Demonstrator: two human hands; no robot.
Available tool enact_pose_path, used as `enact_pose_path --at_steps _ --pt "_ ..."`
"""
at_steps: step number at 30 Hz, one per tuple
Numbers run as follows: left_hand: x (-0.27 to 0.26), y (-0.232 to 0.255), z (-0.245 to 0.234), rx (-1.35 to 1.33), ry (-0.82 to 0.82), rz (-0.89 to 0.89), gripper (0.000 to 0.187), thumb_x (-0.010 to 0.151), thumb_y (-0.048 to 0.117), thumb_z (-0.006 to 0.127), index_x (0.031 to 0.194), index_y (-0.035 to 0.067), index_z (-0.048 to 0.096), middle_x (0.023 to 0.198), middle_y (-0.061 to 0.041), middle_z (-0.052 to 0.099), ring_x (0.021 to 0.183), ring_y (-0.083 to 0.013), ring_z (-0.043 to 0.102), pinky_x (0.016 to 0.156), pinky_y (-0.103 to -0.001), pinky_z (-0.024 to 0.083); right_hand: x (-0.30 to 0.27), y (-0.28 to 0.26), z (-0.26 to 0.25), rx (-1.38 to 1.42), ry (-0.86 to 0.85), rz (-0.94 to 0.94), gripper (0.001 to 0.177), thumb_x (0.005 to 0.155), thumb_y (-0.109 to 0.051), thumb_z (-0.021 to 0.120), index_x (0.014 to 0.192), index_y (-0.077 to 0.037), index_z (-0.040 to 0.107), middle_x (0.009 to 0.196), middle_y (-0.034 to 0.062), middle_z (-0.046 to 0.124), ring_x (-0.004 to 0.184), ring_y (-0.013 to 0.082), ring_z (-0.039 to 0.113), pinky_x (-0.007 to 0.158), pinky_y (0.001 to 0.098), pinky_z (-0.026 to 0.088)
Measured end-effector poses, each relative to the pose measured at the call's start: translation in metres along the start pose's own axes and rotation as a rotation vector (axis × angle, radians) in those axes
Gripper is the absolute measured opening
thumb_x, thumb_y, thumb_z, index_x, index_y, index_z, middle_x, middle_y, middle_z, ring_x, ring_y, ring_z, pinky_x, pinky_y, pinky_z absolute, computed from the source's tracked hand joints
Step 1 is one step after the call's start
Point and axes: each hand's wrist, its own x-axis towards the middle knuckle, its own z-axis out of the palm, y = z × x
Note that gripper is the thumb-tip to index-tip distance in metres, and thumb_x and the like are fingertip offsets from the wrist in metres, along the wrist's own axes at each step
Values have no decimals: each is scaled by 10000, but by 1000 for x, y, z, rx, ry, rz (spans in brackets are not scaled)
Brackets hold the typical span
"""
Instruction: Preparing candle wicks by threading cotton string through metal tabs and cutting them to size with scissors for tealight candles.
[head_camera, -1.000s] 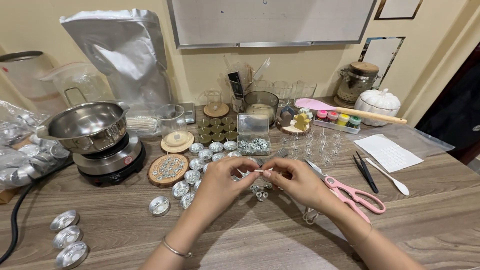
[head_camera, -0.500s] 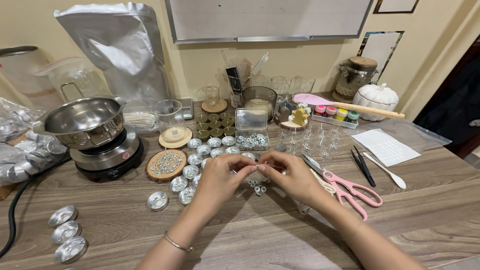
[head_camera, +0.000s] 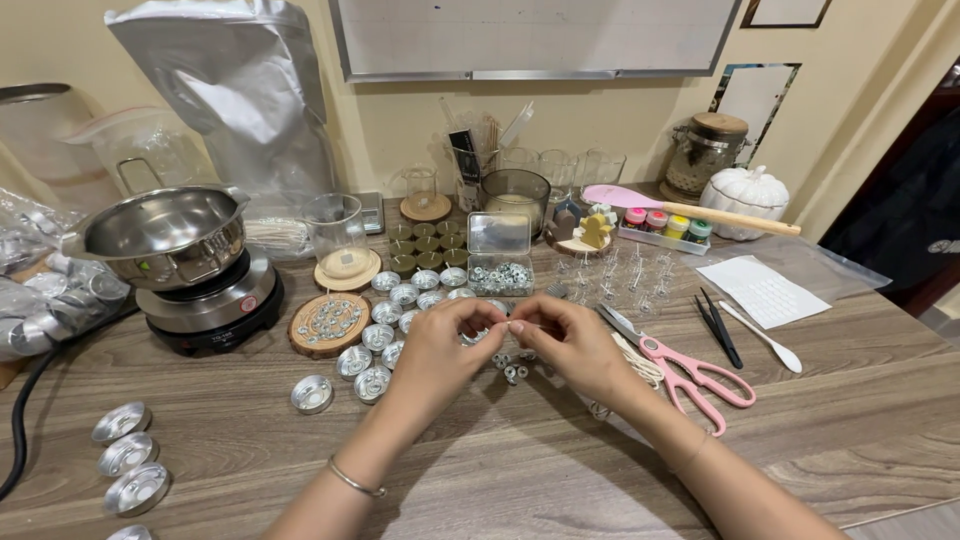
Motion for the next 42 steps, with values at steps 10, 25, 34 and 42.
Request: enact_pose_path --at_steps 10,25,34,42 --pt "-1 14 -5 -215 -130 -361 197 895 221 716 999 83 809 794 -2 769 670 -72 662 609 -224 547 -2 -14 -7 -47 -27 33 236 904 -262 720 1031 -69 769 822 2 759 696 80 628 636 260 520" --pt "-6 2 12 -447 -118 -419 192 904 197 728 998 48 802 791 6 751 692 -57 629 621 -209 501 -4 -11 -11 -183 21 0 209 868 -242 752 1000 -82 779 861 36 775 748 133 679 697 305 551" --pt "-6 0 16 -121 -113 -313 233 899 239 726 1041 72 803 880 -60 819 735 -127 754 672 -252 598 -4 -16 -18 -125 -36 4 215 877 -242 743 967 -48 766 860 36 797 793 112 723 752 285 576" --pt "-16 -2 12 290 -446 27 134 857 151 741 939 56 787 947 -117 794 871 -254 757 830 -353 612 -3 -16 -27 -258 -52 84 205 873 -222 710 984 -64 778 883 40 804 775 146 734 735 318 588"
